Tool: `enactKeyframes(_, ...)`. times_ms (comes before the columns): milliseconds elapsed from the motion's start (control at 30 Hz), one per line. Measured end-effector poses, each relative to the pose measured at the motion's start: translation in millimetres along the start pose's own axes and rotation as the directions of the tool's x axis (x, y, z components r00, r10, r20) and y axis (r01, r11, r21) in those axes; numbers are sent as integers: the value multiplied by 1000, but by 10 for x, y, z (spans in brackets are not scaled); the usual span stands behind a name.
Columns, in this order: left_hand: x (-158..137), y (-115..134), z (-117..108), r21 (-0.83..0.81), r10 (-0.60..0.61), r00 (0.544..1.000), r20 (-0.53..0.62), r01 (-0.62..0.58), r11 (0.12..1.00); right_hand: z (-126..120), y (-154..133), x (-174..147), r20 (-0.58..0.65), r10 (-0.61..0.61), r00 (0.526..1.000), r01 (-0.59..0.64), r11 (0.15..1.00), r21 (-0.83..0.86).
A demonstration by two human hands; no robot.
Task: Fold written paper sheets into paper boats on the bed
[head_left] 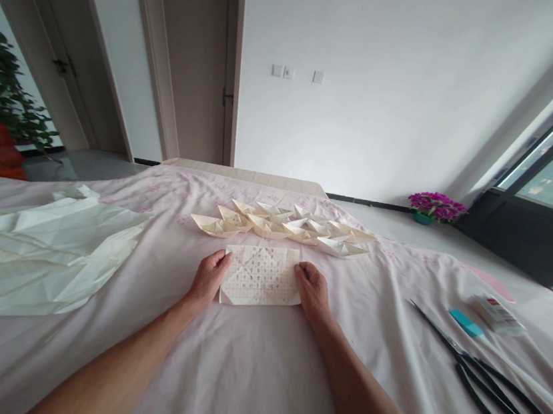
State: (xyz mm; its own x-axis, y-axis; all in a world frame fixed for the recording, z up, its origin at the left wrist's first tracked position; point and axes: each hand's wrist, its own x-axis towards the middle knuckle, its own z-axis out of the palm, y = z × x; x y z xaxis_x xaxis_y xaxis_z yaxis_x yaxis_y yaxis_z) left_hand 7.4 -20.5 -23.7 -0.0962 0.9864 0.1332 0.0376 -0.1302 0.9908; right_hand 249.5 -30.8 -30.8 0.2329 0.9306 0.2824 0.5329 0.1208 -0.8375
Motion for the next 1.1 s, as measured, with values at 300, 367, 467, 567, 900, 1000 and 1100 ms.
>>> enactKeyframes(300,9,-22,-7,-10,16,1000,19,-16,1000,7,19,-3,-6,-18,1000,18,1000,-10)
enactKeyframes(367,12,-25,-9,-3,12,1000,15,-12,1000,8,23,-1,-10,-26,1000,26,1000,-15)
enactKeyframes(467,10,-26,-11,1,0,1000,9,0,1000,10,24,0,-16,-26,1000,25,1000,-19)
enactKeyframes(567,3,-21,-9,-5,-4,1000,12,4,1000,13,22,-3,-21,-23,1000,23,1000,-9)
enactKeyframes(900,-4,-17,-5,2,0,1000,9,0,1000,15,24,2,-18,-20,1000,19,1000,-20)
enactKeyframes(1000,0,-25,-12,4,6,1000,16,-6,1000,14,19,3,-17,-10,1000,9,1000,-15)
enactKeyframes(1100,3,-30,-15,2,7,1000,15,-7,1000,13,18,3,-24,-2,1000,2,1000,-10)
